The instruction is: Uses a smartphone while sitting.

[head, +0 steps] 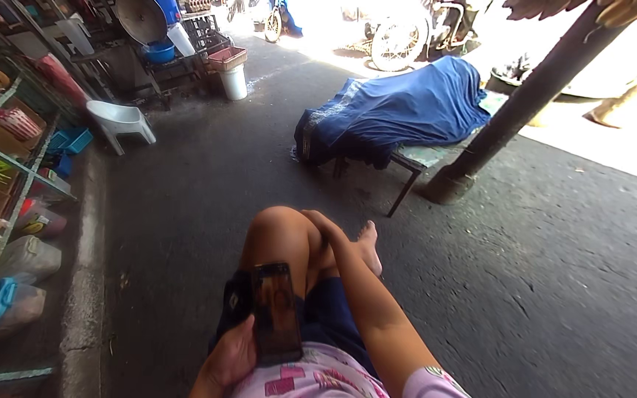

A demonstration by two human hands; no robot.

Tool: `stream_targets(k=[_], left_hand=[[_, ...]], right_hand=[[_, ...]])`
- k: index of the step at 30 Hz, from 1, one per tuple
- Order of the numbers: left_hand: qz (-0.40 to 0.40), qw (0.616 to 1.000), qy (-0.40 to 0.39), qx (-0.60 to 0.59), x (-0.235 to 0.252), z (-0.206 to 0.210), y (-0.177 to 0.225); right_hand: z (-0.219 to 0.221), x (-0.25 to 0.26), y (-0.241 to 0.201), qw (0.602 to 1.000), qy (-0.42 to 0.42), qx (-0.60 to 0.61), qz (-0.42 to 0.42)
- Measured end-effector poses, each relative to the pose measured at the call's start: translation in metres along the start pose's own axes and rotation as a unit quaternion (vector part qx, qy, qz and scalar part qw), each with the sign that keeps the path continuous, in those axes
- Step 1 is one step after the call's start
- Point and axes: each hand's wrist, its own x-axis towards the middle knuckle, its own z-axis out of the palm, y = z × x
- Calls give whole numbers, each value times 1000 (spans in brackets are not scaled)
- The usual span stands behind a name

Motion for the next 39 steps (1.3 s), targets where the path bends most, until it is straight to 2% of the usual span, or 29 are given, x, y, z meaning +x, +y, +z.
stream_targets(k=[30, 39], left_hand=[[-2, 1000, -18, -11, 1, -1, 0], [-2, 1000, -26, -6, 1, -1, 0]], right_hand=[[-1, 1, 2, 1000, -4, 10, -13], [6, 34, 24, 999, 1, 52, -13]])
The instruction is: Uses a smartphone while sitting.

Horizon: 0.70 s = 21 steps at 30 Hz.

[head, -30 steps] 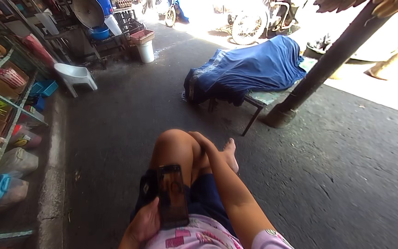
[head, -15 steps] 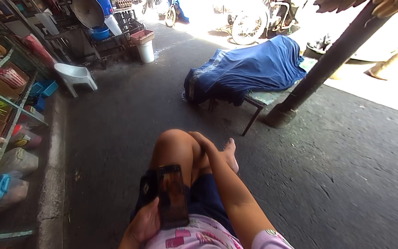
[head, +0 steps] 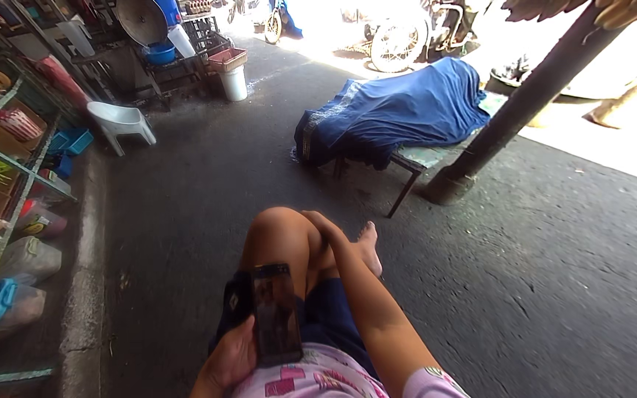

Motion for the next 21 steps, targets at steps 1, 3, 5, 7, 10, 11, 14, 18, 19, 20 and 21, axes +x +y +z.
stream_targets(k=[1, 3, 5, 7, 10, 11, 14, 18, 19, 20, 21], left_hand=[[0, 1000, 1, 1, 0, 0, 0], [-1, 1000, 7, 1, 0, 0, 0], [1, 1000, 14, 8, 0, 1, 0], [1, 1000, 10, 8, 0, 1, 0], [0, 1000, 3, 6, 1, 1, 1], [0, 1000, 3, 5, 1, 0, 1], [-3, 1000, 2, 1, 1, -1, 1], [1, 1000, 3, 10, 0, 1, 1], [2, 1000, 3, 10, 0, 1, 1], [2, 1000, 2, 10, 0, 1, 1], [1, 1000, 2, 9, 0, 1, 1]], right_hand=[[-1, -2, -2, 1000, -4, -6, -4], [-2, -11, -11, 1000, -10, -25, -11], [-4, -25, -21, 1000, -6, -27, 3], [-5, -32, -23, 1000, -4, -22, 4], [-5, -32, -23, 1000, -5, -26, -2], [-5, -31, -21, 1000, -6, -25, -3], [-4, -25, -8, 999, 3, -34, -34], [3, -98, -96, 990, 4, -135, 46], [5, -112, -113, 988, 16, -138, 63], [6, -126, -130, 988, 25, -130, 80], [7, -140, -146, 987, 27, -122, 99]])
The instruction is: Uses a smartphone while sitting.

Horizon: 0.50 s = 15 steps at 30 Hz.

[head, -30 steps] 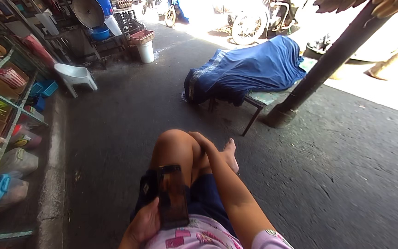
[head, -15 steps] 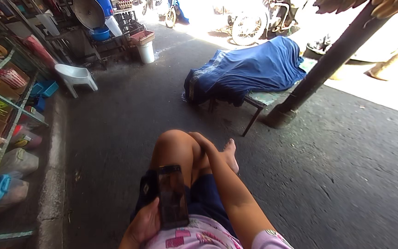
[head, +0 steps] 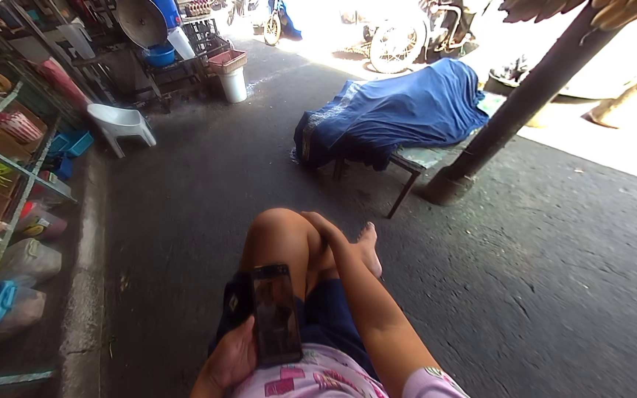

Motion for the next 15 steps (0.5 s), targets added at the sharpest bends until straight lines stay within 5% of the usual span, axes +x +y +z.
stream_targets(k=[6, 7, 8, 9, 11, 13, 15], left_hand=[[-2, 1000, 2, -3, 0, 0, 0], [-2, 1000, 2, -5, 0, 0, 0], [-3, 1000, 4, -6, 0, 0, 0], [-4, 1000, 7, -6, 0, 0, 0], [-4, 1000, 7, -8, 0, 1, 0], [-1, 1000, 7, -4, 0, 1, 0], [1, 1000, 6, 3, 0, 2, -1]], right_hand=[[8, 48, 46, 991, -24, -72, -111], [15, 60, 68, 969, 31, -89, -226], [30, 93, 102, 898, 145, -56, -412], [16, 68, 73, 963, 43, -74, -254], [3, 30, 18, 999, -22, -34, -37], [0, 15, -1, 1000, -23, 1, 12], [6, 34, 24, 997, -14, 5, -80]])
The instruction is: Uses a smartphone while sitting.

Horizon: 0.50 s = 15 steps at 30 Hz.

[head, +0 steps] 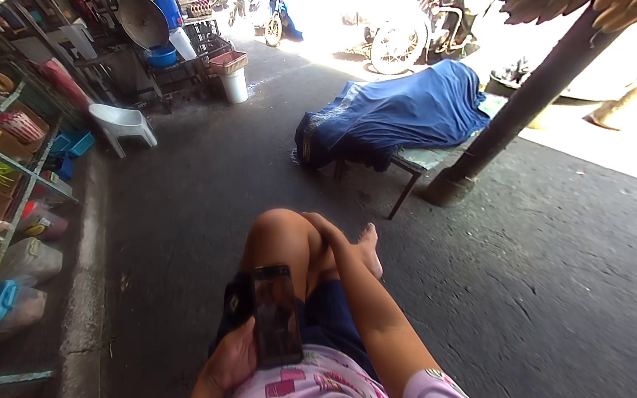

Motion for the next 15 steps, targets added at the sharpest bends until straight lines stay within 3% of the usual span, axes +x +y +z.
stream_targets(k=[2, 3, 5, 6, 12, 15], left_hand=[[-2, 1000, -1, -3, 0, -1, 0], [-3, 1000, 1, -5, 0, -1, 0], [-2, 1000, 1, -5, 0, -1, 0], [-2, 1000, -1, -6, 0, -1, 0], [-1, 1000, -2, -9, 0, -1, 0], [0, 1000, -5, -14, 0, -1, 0]], right_hand=[[13, 36, 66, 966, 68, 8, -248], [13, 35, 65, 970, 67, 12, -233], [2, 7, 7, 999, 8, 30, 10], [2, 8, -2, 998, 7, 44, 54], [3, 11, 1, 997, 16, 68, 43], [7, 36, 25, 998, -1, 61, 23]])
